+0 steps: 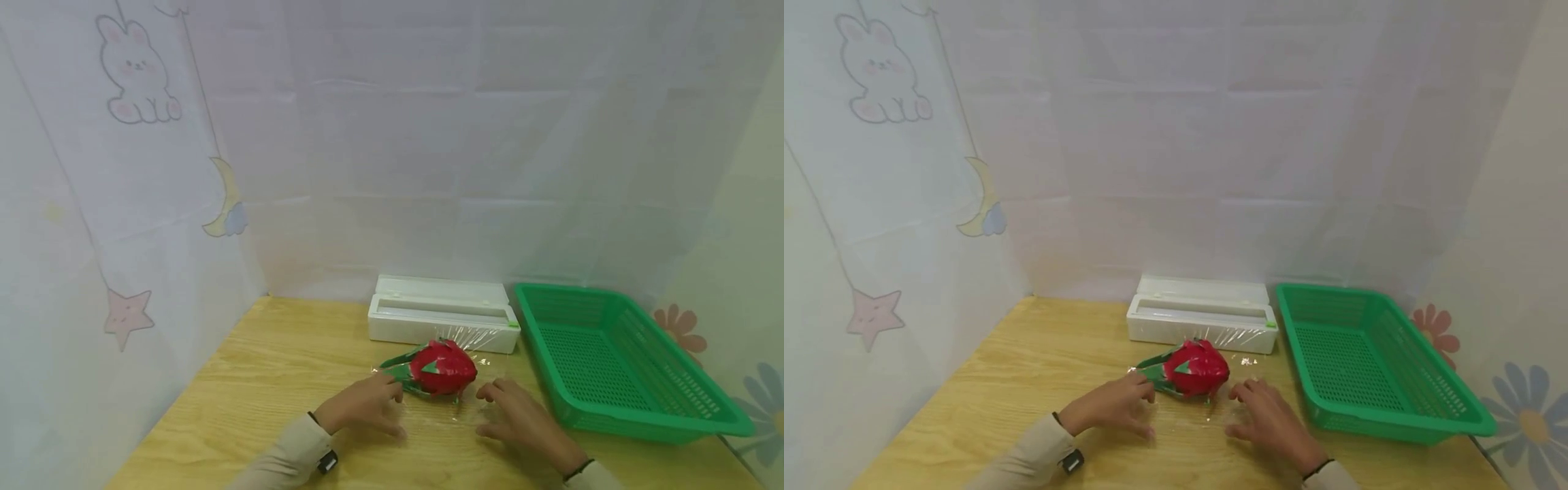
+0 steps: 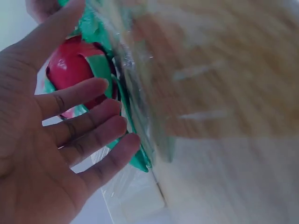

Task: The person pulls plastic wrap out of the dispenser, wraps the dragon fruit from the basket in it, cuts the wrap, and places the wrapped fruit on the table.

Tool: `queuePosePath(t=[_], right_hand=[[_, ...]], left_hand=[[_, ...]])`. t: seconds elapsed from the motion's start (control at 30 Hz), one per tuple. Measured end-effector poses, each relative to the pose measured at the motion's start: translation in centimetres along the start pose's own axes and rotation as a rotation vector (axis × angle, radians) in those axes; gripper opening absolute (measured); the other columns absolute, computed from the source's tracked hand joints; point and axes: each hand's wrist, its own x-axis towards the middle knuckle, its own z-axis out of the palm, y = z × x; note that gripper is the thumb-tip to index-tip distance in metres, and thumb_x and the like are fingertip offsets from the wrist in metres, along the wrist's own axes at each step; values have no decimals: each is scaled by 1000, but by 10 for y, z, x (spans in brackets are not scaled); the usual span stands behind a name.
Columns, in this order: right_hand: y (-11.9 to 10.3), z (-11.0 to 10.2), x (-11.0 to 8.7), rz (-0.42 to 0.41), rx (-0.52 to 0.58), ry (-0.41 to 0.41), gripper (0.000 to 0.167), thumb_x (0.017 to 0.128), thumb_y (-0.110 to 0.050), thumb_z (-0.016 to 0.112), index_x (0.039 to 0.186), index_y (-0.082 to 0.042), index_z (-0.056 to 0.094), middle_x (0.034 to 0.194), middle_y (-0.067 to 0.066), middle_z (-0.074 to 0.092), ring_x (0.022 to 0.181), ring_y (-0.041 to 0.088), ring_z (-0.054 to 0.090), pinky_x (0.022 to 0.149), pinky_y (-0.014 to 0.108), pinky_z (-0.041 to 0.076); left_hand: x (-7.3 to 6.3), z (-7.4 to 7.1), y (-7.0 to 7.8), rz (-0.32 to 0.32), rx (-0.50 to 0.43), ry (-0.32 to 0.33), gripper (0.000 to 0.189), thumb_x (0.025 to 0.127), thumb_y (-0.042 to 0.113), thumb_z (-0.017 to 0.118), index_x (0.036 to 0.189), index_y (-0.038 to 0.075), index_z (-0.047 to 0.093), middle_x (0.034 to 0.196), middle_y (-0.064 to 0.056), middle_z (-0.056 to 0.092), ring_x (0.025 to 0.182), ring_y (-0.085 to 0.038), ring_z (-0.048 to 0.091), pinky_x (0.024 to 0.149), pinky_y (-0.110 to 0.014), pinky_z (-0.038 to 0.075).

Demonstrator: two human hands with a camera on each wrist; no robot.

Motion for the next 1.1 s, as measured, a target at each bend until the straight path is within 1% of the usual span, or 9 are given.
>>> queuePosePath(t=[0.17,0.27,0.37,0.47,0.57,0.77,0.87,1.0,1.1], right_hand=[[6,8,-1,-23,71,-71,33,74,-20,87,99,-13,66,90,-6,56,83,12,54,68,31,48],[8,11,0,-8,94,-99,20,79,-14,82,90,-18,66,86,-9,54,80,7,52,65,28,47],[8,9,2,-8,116,-123,18,83,-12,79,82,-22,64,82,-14,50,76,2,47,62,25,44],[8,8,2,-28,118,-110,20,84,-12,78,78,-23,62,80,-16,49,75,0,45,60,24,43],[8,7,-1,-76,90,-50,22,84,-12,78,78,-24,61,81,-19,49,76,0,46,61,24,44],[6,7,-5,-149,29,78,29,80,-4,79,82,-24,58,87,-17,49,81,2,48,63,24,47],[5,7,-5,-162,24,102,30,78,0,79,83,-22,59,89,-15,50,83,3,49,63,23,48],[5,6,-5,-177,15,120,30,76,2,78,84,-21,59,89,-13,52,84,5,51,65,24,50],[5,5,-5,-167,-2,137,31,75,3,79,84,-19,60,89,-12,52,84,6,52,66,24,51]], left_hand=[[-3,5,4,-62,51,-54,41,81,46,82,100,15,64,97,8,55,84,-3,49,71,-19,47],[-2,5,4,-32,71,-39,18,88,27,77,87,15,63,86,9,52,74,-3,46,64,-18,42],[-2,5,7,27,170,-8,15,91,13,71,79,15,63,77,8,52,67,-3,44,58,-18,39],[-5,5,12,53,289,9,13,92,10,70,80,14,67,75,7,56,64,-3,46,55,-18,40],[-9,6,15,39,329,11,12,90,8,70,80,15,69,73,8,57,60,-2,44,53,-18,40],[-13,4,14,-34,268,31,18,85,1,68,79,16,60,69,11,48,58,-3,39,50,-18,36],[-14,1,14,-54,190,34,17,83,-2,67,86,14,63,75,9,57,64,-3,50,55,-18,43],[-16,-3,12,-92,47,32,22,82,-6,64,98,9,68,93,1,69,83,-8,64,69,-21,53],[-17,-5,9,-79,-14,63,16,87,-6,62,91,8,70,87,2,68,77,-6,61,66,-20,51]])
